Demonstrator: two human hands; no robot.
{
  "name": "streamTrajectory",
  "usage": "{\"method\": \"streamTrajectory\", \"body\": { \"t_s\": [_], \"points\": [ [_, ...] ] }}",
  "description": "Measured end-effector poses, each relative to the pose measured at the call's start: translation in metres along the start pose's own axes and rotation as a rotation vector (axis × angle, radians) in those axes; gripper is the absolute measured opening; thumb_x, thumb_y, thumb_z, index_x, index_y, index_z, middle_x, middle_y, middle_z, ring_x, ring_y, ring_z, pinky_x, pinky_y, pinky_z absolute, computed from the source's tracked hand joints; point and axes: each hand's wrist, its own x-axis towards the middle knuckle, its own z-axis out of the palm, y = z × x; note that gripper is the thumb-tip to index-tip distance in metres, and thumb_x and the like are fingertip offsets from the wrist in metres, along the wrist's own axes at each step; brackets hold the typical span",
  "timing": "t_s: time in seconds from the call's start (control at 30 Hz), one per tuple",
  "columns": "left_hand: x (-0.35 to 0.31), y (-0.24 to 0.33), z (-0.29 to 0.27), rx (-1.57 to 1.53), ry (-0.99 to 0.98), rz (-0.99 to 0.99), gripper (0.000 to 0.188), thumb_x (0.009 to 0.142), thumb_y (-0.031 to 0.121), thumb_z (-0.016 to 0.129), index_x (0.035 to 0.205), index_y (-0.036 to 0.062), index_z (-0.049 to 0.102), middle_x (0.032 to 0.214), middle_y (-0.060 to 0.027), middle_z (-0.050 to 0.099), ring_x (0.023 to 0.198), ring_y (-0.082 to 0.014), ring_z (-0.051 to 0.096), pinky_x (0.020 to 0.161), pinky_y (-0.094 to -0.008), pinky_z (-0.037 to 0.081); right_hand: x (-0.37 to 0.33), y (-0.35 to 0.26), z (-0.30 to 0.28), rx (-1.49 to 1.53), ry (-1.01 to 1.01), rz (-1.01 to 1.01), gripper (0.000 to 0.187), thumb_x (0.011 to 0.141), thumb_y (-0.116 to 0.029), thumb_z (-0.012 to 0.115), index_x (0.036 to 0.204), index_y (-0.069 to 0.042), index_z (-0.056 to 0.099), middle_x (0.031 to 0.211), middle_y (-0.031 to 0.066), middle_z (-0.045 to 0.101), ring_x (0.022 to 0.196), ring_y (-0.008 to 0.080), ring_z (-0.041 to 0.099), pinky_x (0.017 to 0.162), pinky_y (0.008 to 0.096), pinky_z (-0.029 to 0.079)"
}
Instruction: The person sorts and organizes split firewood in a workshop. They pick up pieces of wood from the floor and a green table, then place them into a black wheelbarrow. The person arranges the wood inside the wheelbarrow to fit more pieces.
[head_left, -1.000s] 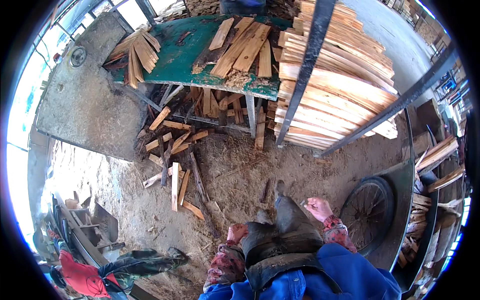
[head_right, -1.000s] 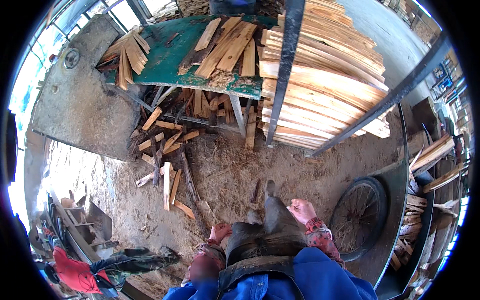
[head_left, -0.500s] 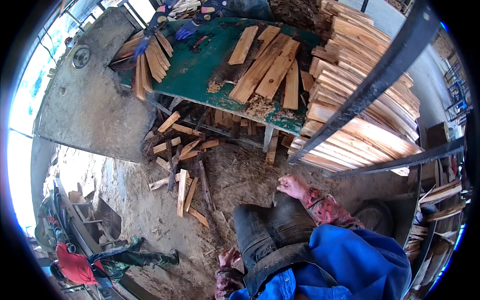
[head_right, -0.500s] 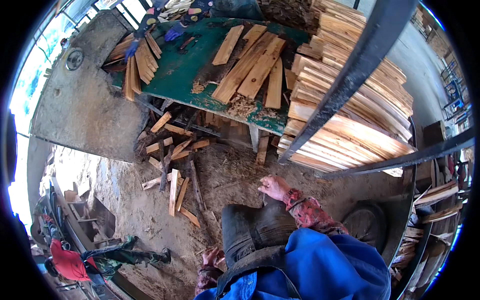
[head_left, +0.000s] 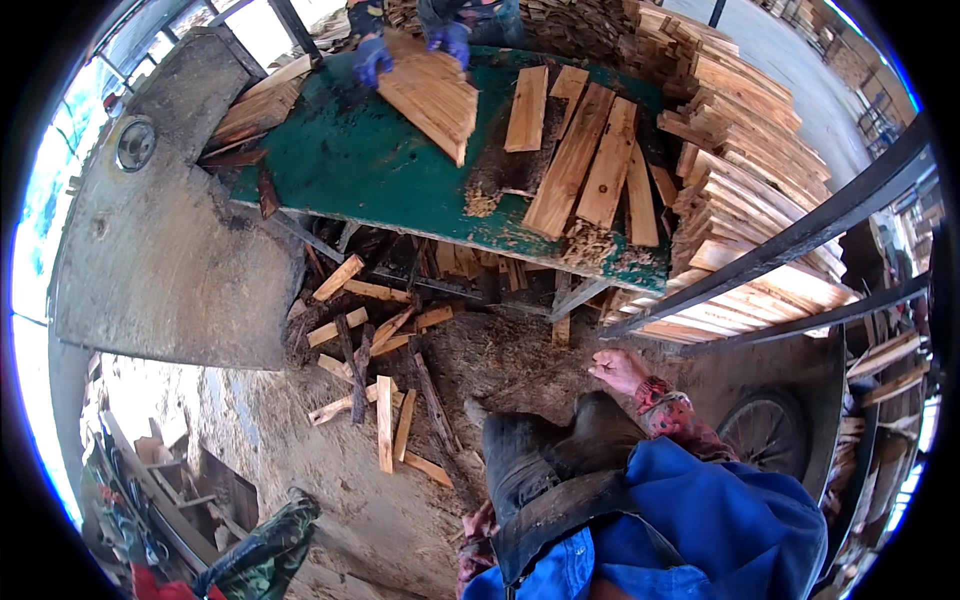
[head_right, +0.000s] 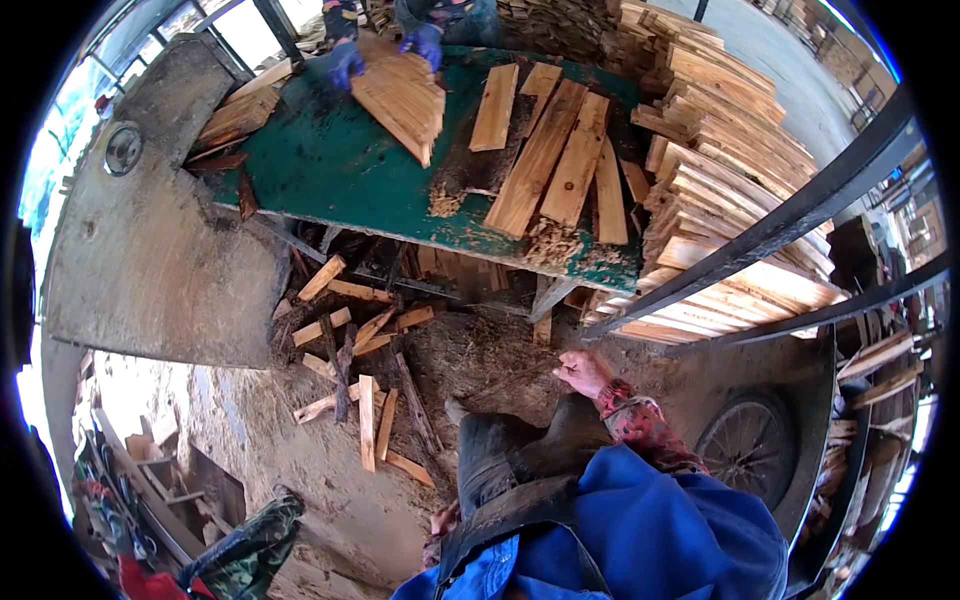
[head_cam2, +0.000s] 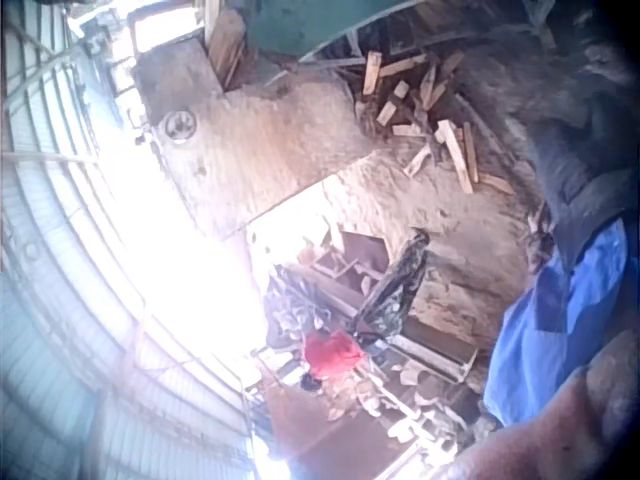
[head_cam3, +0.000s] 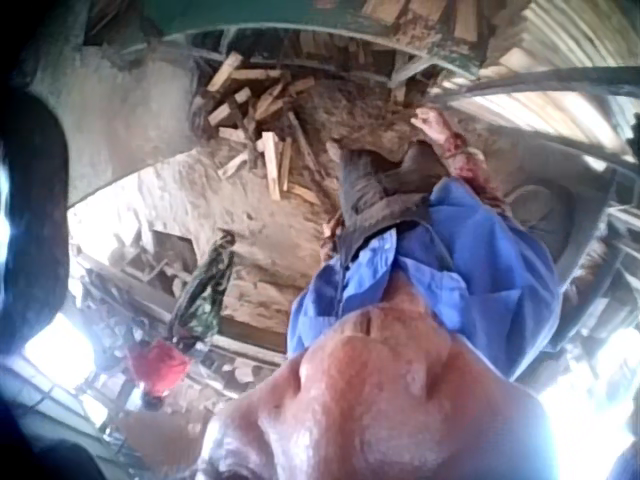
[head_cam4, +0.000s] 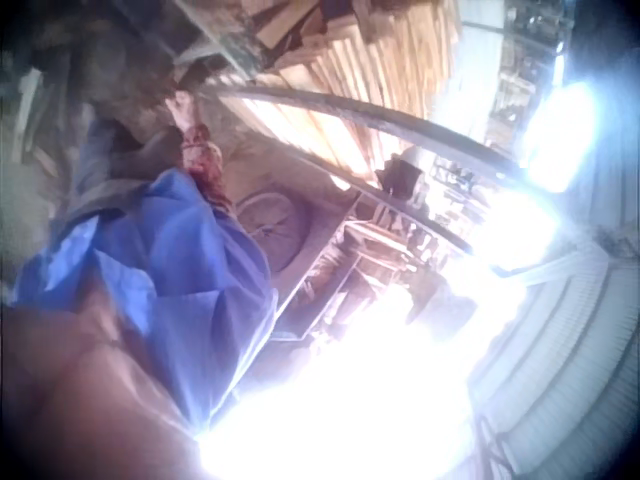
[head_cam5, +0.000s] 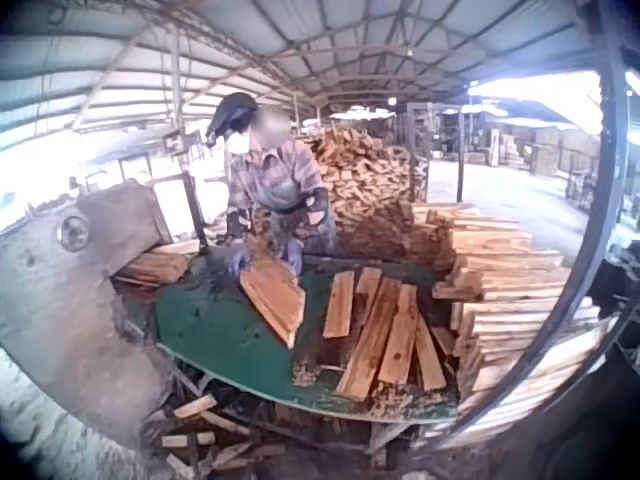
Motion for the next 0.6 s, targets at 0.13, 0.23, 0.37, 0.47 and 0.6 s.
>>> {"method": "streamTrajectory", "body": {
  "t_s": [0.13, 0.23, 0.37, 0.47, 0.6],
  "points": [
    [0.057, 0.067, -0.075, -0.566, -0.098, -0.085, 0.024, 0.086, 0.02, 0.072, 0.083, -0.0031, 0.066, 0.069, -0.0084, 0.066, 0.054, -0.0163, 0.062, 0.048, -0.0294, 0.054, 0.006, -0.025, 0.04, 0.233, 0.159, 0.013, 0.03, 0.087, -0.025, 0.072, 0.103, 0.0, 0.067, 0.092, 0.0101, 0.071, 0.084, 0.0134, 0.067, 0.075, 0.0293, 0.054],
    [0.104, 0.127, -0.126, -0.237, 0.132, 0.092, 0.018, 0.088, 0.015, 0.07, 0.086, -0.0017, 0.065, 0.074, -0.0092, 0.066, 0.054, -0.0169, 0.064, 0.048, -0.0281, 0.054, 0.034, -0.071, 0.029, 0.119, 0.214, -0.038, 0.03, 0.089, -0.029, 0.07, 0.105, -0.004, 0.067, 0.09, 0.0065, 0.07, 0.08, 0.0129, 0.065, 0.073, 0.0291, 0.054],
    [0.159, 0.213, -0.149, -0.182, 0.177, 0.294, 0.015, 0.088, 0.013, 0.072, 0.091, 0.0032, 0.061, 0.078, -0.0096, 0.067, 0.061, -0.0171, 0.066, 0.049, -0.027, 0.054, 0.111, -0.17, -0.032, -0.118, 0.382, -0.06, 0.032, 0.09, -0.035, 0.066, 0.081, -0.006, 0.059, 0.065, 0.0024, 0.053, 0.059, 0.0124, 0.053, 0.056, 0.03, 0.049],
    [0.15, 0.308, -0.091, -0.168, 0.03, 0.413, 0.023, 0.091, 0.011, 0.067, 0.105, -0.0035, 0.059, 0.08, -0.0088, 0.066, 0.069, -0.0165, 0.068, 0.058, -0.0271, 0.057, 0.178, -0.153, -0.078, -0.123, 0.577, -0.159, 0.036, 0.088, -0.031, 0.068, 0.078, -0.003, 0.049, 0.063, 0.0075, 0.05, 0.057, 0.0198, 0.051, 0.055, 0.0373, 0.044],
    [0.151, 0.344, -0.039, -0.199, -0.16, 0.623, 0.018, 0.089, 0.005, 0.066, 0.104, -0.0023, 0.06, 0.084, -0.0079, 0.068, 0.074, -0.0143, 0.065, 0.069, -0.0275, 0.055, 0.225, -0.188, -0.117, -0.389, 0.632, -0.069, 0.044, 0.083, -0.03, 0.072, 0.109, 0.004, 0.06, 0.086, 0.0183, 0.061, 0.079, 0.0337, 0.063, 0.072, 0.0416, 0.052]
  ]
}}
